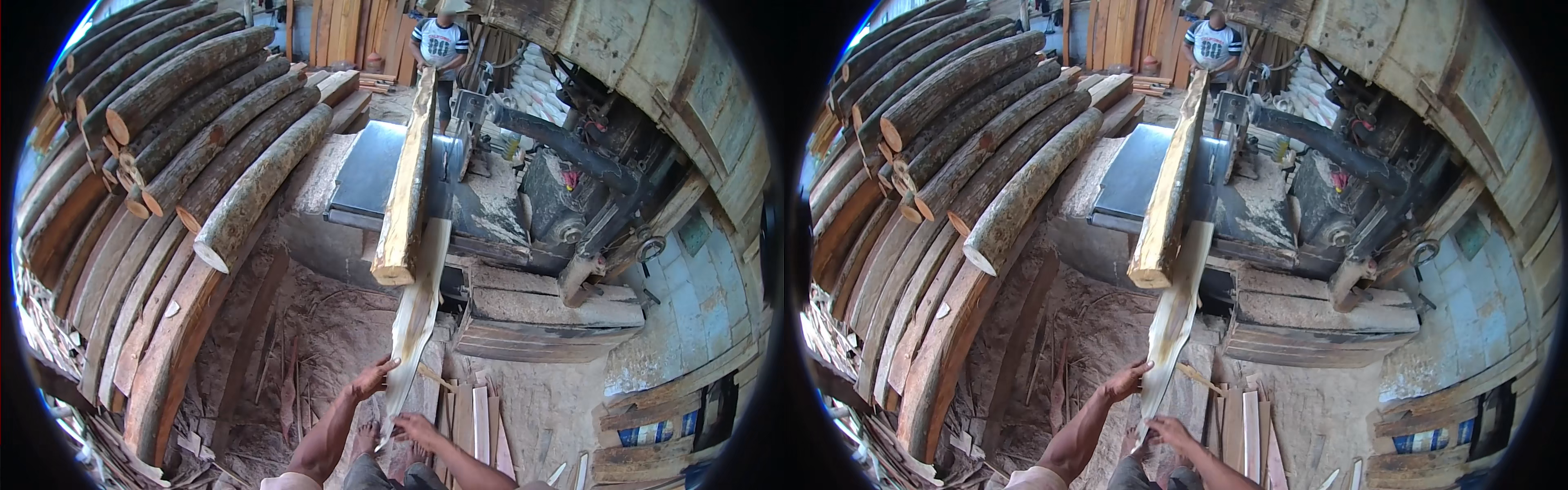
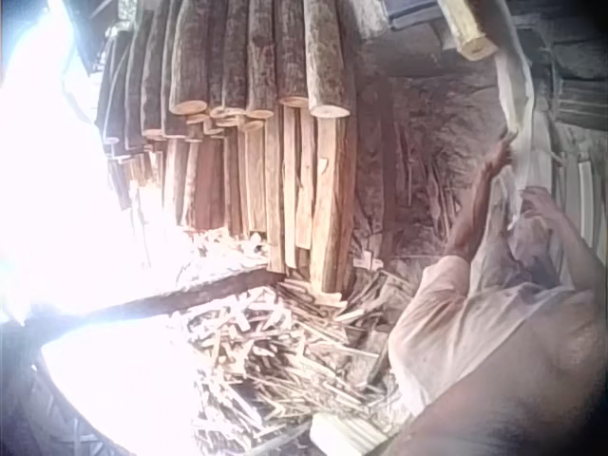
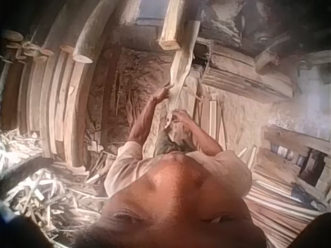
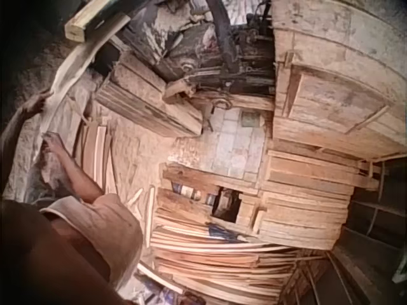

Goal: The person operates a large industrial band saw with others to slice bark-covered logs into boards. They lift logs onto the saw carriage, guide the wood through the blade, and move the resulting boards to a stack.

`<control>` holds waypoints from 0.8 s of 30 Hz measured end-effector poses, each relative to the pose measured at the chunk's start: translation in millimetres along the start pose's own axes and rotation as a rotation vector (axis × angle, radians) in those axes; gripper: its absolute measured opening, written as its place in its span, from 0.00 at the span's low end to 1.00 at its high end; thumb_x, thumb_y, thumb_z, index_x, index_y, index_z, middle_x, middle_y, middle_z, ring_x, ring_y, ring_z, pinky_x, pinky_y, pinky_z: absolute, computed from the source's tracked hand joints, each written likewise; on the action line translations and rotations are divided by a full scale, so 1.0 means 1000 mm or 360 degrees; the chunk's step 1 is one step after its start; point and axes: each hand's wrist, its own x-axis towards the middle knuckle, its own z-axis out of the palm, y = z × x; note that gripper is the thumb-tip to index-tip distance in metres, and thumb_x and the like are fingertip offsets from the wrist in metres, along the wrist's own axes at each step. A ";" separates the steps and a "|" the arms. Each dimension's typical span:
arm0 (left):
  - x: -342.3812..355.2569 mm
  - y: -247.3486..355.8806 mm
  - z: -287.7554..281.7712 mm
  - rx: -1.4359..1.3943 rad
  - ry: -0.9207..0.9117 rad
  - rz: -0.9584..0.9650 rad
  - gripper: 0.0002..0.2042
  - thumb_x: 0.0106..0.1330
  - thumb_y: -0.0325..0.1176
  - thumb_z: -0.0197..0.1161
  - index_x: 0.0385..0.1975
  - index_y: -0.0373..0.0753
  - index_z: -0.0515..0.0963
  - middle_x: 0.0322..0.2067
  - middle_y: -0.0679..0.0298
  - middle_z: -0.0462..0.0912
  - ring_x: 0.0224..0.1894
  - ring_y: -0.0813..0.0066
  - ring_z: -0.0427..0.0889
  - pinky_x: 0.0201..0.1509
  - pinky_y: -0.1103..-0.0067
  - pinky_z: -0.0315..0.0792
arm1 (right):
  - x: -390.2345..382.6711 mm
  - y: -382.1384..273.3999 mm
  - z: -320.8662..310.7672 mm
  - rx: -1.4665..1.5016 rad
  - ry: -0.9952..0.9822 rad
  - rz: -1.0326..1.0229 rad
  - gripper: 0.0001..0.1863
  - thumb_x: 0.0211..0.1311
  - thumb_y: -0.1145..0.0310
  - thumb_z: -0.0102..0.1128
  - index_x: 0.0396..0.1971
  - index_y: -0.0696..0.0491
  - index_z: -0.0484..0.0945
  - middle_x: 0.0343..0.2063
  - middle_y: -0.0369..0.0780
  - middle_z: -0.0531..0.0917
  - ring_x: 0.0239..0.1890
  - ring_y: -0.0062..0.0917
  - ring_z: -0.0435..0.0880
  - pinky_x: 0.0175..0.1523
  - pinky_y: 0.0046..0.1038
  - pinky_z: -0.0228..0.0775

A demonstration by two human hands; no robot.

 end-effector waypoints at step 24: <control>-0.727 -0.037 0.016 0.0560 0.2476 0.1765 0.36 0.62 0.57 0.48 0.63 0.40 0.48 0.53 0.50 0.69 0.51 0.66 0.73 0.56 0.70 0.65 | -0.012 0.176 -0.154 -0.1269 -0.0110 0.0247 0.16 0.56 0.57 0.56 0.41 0.49 0.74 0.33 0.39 0.78 0.29 0.31 0.79 0.26 0.36 0.72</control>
